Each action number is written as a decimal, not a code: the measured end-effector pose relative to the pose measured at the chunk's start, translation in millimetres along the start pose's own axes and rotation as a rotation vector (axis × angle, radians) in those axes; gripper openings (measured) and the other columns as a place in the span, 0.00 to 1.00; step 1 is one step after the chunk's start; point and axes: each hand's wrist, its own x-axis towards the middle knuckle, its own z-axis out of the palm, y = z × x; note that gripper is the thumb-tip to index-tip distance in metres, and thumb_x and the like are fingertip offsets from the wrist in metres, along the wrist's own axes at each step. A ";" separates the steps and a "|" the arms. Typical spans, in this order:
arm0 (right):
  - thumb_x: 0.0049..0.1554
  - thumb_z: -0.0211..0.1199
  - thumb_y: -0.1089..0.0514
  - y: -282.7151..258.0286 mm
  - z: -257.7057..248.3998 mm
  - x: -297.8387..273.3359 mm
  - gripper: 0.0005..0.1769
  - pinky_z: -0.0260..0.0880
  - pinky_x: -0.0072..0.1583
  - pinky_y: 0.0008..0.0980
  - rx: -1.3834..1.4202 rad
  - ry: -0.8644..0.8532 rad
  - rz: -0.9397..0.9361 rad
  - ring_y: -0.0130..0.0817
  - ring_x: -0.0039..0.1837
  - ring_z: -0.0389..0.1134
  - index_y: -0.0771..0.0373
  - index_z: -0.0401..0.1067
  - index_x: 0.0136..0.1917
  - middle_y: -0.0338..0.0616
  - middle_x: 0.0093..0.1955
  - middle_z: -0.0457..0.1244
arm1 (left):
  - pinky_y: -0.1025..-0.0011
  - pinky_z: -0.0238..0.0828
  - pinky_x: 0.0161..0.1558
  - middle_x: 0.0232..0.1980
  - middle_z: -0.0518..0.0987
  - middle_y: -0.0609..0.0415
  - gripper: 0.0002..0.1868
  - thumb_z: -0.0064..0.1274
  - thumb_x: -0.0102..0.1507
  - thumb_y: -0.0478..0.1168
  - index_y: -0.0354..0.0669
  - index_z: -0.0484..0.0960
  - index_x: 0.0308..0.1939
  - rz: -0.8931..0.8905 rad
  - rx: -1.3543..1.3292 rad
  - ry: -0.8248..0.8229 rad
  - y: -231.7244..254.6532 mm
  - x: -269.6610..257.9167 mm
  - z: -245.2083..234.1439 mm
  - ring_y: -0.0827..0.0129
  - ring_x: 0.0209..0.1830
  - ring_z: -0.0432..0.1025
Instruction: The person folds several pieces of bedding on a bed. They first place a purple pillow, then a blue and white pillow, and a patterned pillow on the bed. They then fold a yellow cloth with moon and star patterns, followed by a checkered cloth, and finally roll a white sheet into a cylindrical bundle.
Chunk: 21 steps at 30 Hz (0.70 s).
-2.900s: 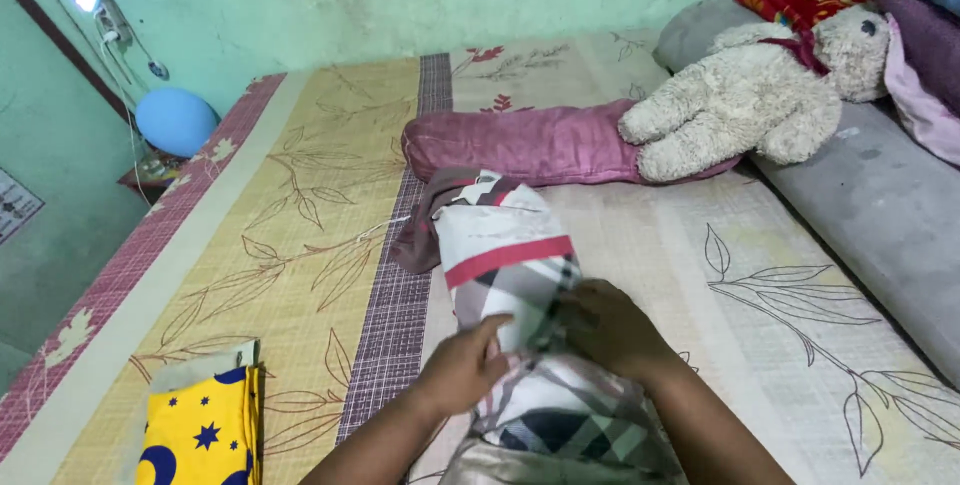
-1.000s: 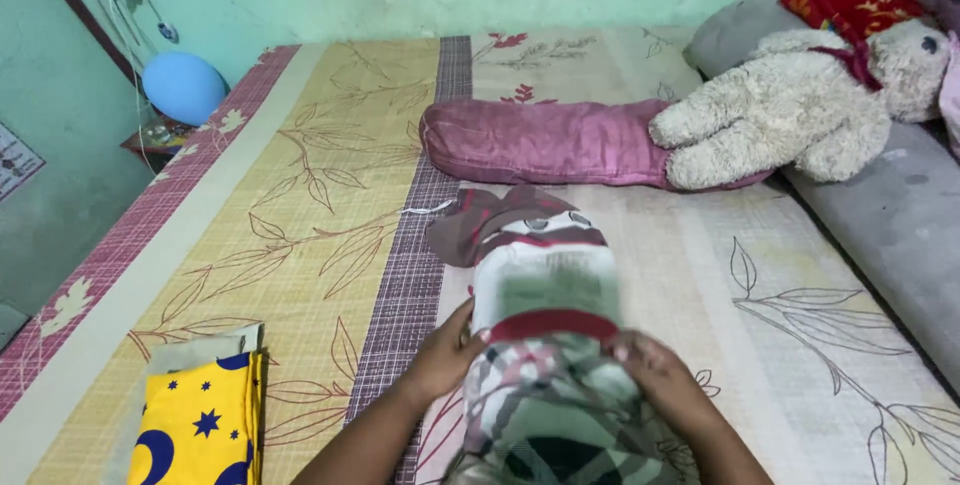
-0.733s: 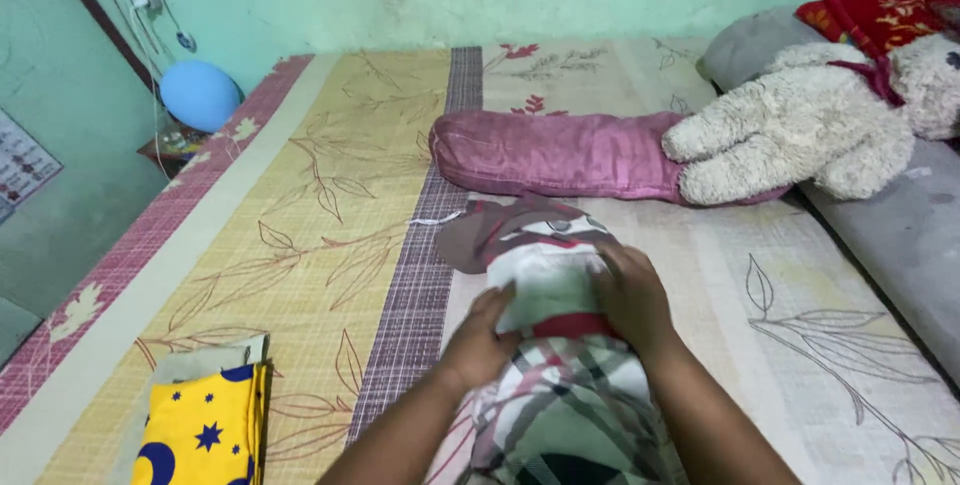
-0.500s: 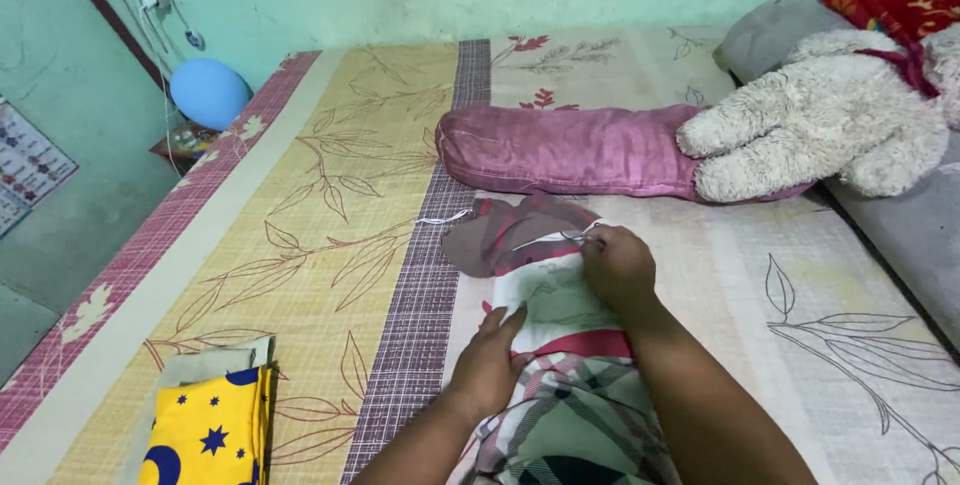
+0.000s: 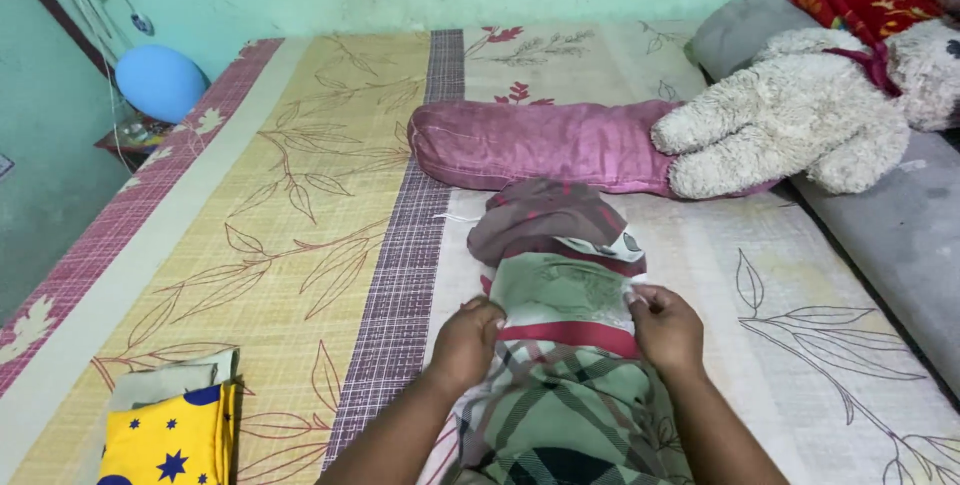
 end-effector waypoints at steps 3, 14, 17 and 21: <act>0.62 0.62 0.58 -6.7 -1.5 -19.4 0.10 0.69 0.49 0.31 0.057 0.147 -0.199 0.33 0.44 0.69 0.65 0.80 0.51 0.43 0.49 0.70 | 0.66 0.71 0.49 0.45 0.80 0.53 0.13 0.45 0.60 0.27 0.41 0.81 0.44 0.253 -0.051 0.129 -4.0 -1.1 9.2 0.59 0.43 0.74; 0.66 0.50 0.52 16.1 -45.0 -65.7 0.22 0.67 0.53 0.30 0.057 -0.463 0.088 0.31 0.48 0.69 0.60 0.83 0.58 0.42 0.46 0.73 | 0.67 0.66 0.36 0.38 0.75 0.57 0.04 0.46 0.70 0.40 0.46 0.74 0.42 0.073 -0.127 -0.179 -5.9 -19.0 -6.0 0.70 0.32 0.68; 0.66 0.49 0.49 18.8 -41.9 -59.4 0.22 0.72 0.58 0.36 0.055 -0.455 0.091 0.35 0.55 0.74 0.56 0.82 0.60 0.45 0.52 0.76 | 0.70 0.66 0.34 0.34 0.74 0.60 0.08 0.45 0.72 0.47 0.49 0.73 0.46 -0.018 -0.134 -0.258 -4.2 -18.5 -11.1 0.73 0.30 0.68; 0.59 0.66 0.54 22.6 -14.2 -40.7 0.29 0.66 0.45 0.30 0.073 -0.244 -0.031 0.31 0.40 0.64 0.53 0.70 0.74 0.40 0.38 0.65 | 0.65 0.65 0.29 0.25 0.73 0.59 0.18 0.52 0.67 0.48 0.56 0.74 0.61 -0.024 0.058 -0.093 -11.4 -2.9 -5.2 0.68 0.23 0.69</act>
